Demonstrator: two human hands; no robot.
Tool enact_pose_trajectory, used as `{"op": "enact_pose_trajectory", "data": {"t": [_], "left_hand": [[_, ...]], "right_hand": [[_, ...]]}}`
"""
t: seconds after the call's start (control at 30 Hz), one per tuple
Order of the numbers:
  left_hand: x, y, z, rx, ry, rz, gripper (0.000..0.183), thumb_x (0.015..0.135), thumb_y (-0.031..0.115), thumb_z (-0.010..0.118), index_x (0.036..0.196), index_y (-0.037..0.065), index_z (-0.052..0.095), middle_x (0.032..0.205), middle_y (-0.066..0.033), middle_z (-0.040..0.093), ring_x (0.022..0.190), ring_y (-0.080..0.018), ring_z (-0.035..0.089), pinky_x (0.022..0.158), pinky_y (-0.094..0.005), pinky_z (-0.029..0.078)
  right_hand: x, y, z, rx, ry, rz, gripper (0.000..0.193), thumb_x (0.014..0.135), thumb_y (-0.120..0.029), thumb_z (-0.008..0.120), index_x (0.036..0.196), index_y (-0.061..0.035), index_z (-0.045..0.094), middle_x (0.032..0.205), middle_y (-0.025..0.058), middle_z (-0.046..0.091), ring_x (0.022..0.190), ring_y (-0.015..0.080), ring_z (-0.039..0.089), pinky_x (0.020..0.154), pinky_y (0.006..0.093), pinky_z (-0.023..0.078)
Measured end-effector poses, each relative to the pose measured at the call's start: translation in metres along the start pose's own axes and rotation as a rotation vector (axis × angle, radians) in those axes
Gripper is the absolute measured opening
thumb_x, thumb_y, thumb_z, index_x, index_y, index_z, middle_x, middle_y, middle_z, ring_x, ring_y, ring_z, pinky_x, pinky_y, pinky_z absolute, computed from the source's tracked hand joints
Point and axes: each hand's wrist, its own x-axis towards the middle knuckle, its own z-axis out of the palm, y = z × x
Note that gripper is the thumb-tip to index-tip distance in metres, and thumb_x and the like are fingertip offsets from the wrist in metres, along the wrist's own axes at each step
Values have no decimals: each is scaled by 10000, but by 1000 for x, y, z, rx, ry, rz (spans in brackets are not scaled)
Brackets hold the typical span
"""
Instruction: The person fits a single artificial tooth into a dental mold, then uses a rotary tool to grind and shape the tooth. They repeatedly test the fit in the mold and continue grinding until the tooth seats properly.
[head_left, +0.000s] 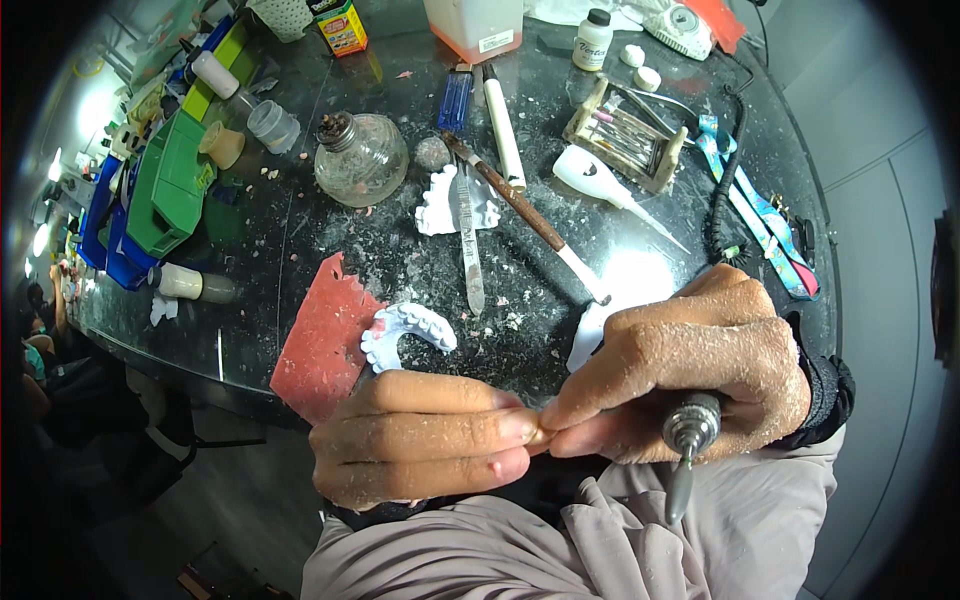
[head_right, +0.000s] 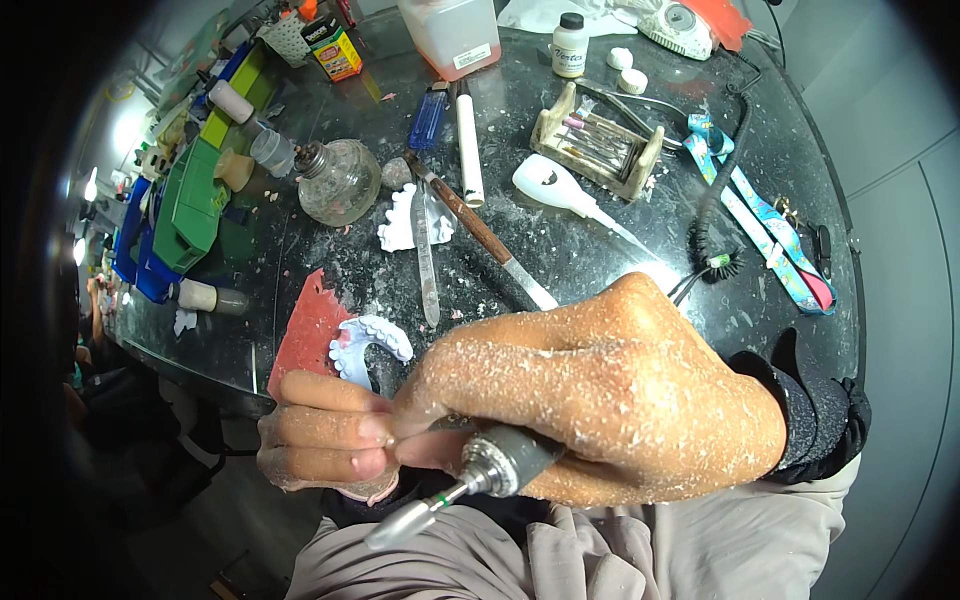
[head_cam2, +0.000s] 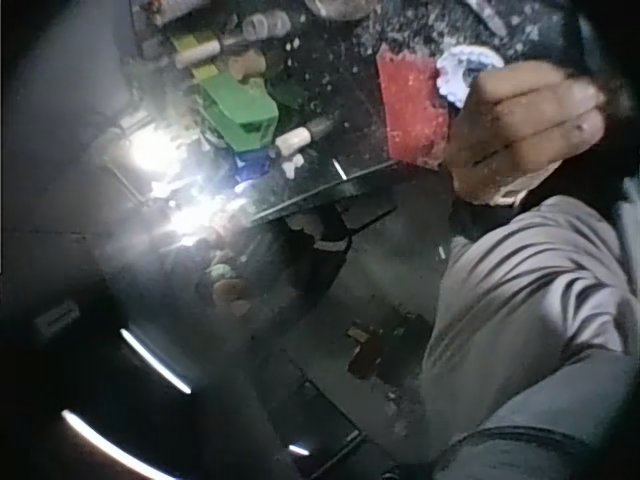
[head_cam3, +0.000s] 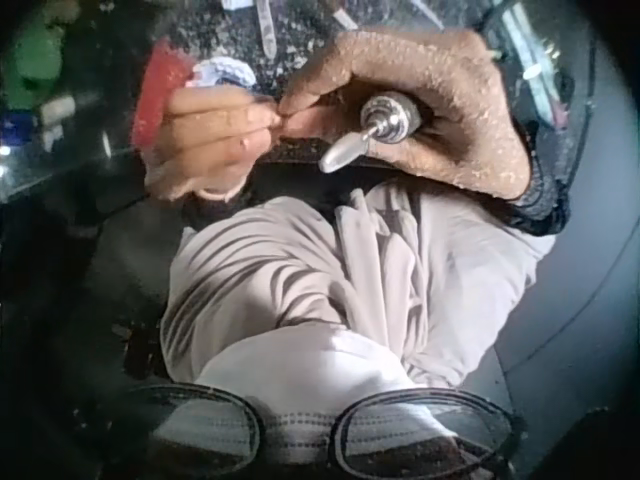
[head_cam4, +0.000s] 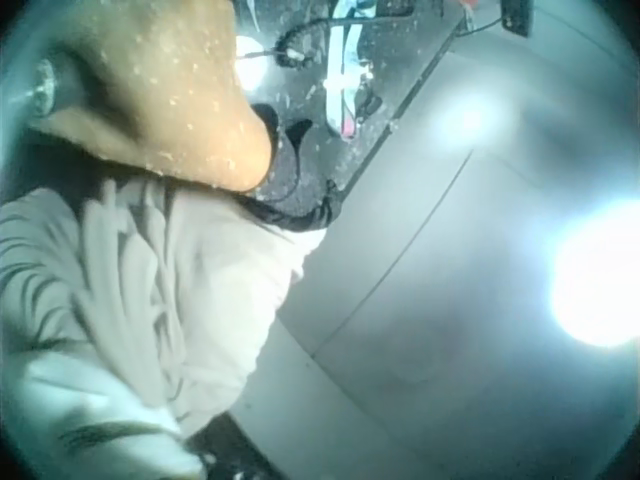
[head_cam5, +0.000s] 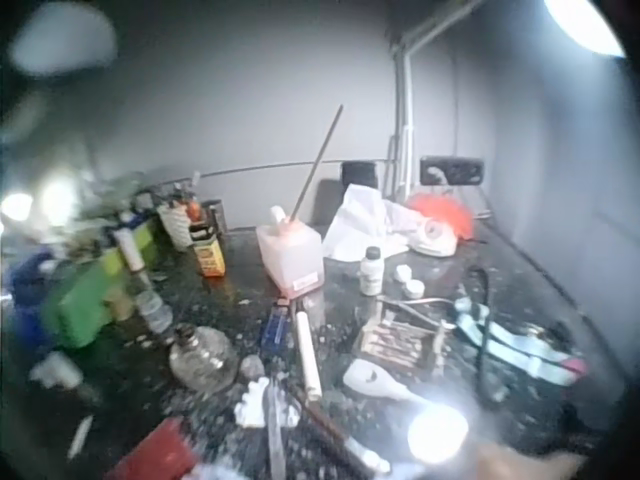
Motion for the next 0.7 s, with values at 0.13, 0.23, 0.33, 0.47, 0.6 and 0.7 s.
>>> {"op": "enact_pose_trajectory", "data": {"t": [0.13, 0.23, 0.33, 0.47, 0.6, 0.7], "left_hand": [[6, 9, -1, 126, -108, -13, 214, 659, 18, 779, 863, 10, 716, 875, -83, 704, 813, -185, 670, 715, -220, 580], [12, 19, -2, 252, -153, -35, 198, 669, 21, 775, 857, 6, 715, 866, -82, 704, 794, -181, 675, 682, -218, 578], [29, 33, -1, 361, -264, -88, 121, 678, 27, 767, 777, -10, 708, 820, -98, 703, 758, -176, 679, 647, -207, 563], [29, 29, 3, 473, -345, -34, 105, 641, -7, 749, 707, -48, 679, 768, -139, 686, 752, -204, 676, 606, -219, 562], [33, 26, -1, 494, -508, 65, 98, 638, -26, 702, 674, -67, 621, 740, -156, 648, 745, -241, 661, 560, -245, 559], [35, 33, 3, 495, -585, -31, 176, 565, -44, 712, 719, -84, 639, 745, -172, 661, 734, -289, 668, 551, -299, 556]], "right_hand": [[2, -4, -3, -128, -43, 6, 180, 703, -73, 814, 841, -28, 708, 663, 63, 664, 511, 137, 636, 412, 250, 437], [3, -6, -6, -180, -80, 19, 200, 701, -90, 818, 856, -60, 695, 656, 39, 649, 478, 115, 600, 407, 250, 408], [1, -7, -8, -155, -128, 138, 209, 738, -105, 798, 899, -62, 672, 704, 9, 648, 466, 96, 552, 438, 244, 406], [-1, -9, -7, -193, -153, 227, 224, 762, -82, 772, 952, -54, 656, 754, 14, 665, 531, 125, 591, 496, 248, 444], [-4, -9, -8, -224, -200, 359, 346, 688, 5, 752, 1008, -48, 631, 792, 56, 688, 618, 152, 624, 560, 274, 475], [-6, -9, -5, -250, -183, 402, 380, 639, 34, 736, 997, -46, 636, 747, 55, 674, 596, 142, 613, 546, 276, 465]]}}
